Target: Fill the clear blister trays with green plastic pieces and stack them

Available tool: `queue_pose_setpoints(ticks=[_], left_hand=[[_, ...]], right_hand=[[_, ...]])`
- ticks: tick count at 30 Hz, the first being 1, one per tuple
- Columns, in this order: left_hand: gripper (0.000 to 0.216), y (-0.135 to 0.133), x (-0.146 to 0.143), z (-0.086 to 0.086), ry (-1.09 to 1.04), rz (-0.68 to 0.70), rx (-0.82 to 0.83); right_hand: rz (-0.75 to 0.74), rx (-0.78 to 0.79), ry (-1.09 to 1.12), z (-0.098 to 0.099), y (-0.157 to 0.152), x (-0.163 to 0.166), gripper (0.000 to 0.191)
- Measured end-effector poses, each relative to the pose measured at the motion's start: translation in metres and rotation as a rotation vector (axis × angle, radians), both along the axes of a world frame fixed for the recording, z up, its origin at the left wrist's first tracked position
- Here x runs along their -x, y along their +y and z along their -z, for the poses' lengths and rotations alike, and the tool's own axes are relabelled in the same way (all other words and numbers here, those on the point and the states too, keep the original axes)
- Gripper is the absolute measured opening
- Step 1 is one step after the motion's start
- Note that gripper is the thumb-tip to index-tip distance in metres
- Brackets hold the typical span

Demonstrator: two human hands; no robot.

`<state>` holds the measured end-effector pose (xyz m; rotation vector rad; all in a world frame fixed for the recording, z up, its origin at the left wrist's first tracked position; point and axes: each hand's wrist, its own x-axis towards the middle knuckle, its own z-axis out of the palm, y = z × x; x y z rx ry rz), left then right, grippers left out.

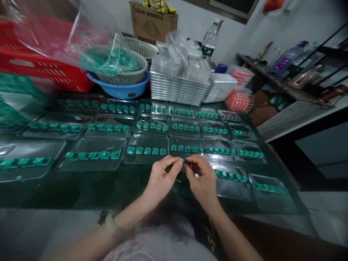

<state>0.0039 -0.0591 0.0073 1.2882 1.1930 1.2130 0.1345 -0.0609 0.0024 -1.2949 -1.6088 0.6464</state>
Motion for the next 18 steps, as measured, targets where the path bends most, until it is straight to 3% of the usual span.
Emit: queue_pose_setpoints(ticks=[4,10,13,18], left_hand=[[0.023,0.005,-0.002,0.005,-0.318,0.065,0.328],[0.022,0.008,-0.002,0.006,-0.682,0.206,0.581],[0.021,0.008,-0.003,0.004,-0.743,0.209,0.642],[0.027,0.008,-0.005,0.003,-0.642,0.288,0.583]], right_hand=[[-0.086,-0.04,-0.033,0.0,-0.004,-0.004,0.022],[-0.137,-0.079,-0.046,0.0,-0.004,-0.02,0.022],[-0.126,-0.136,-0.092,0.001,-0.005,-0.023,0.025],[-0.173,-0.126,-0.097,0.0,-0.007,-0.025,0.028]])
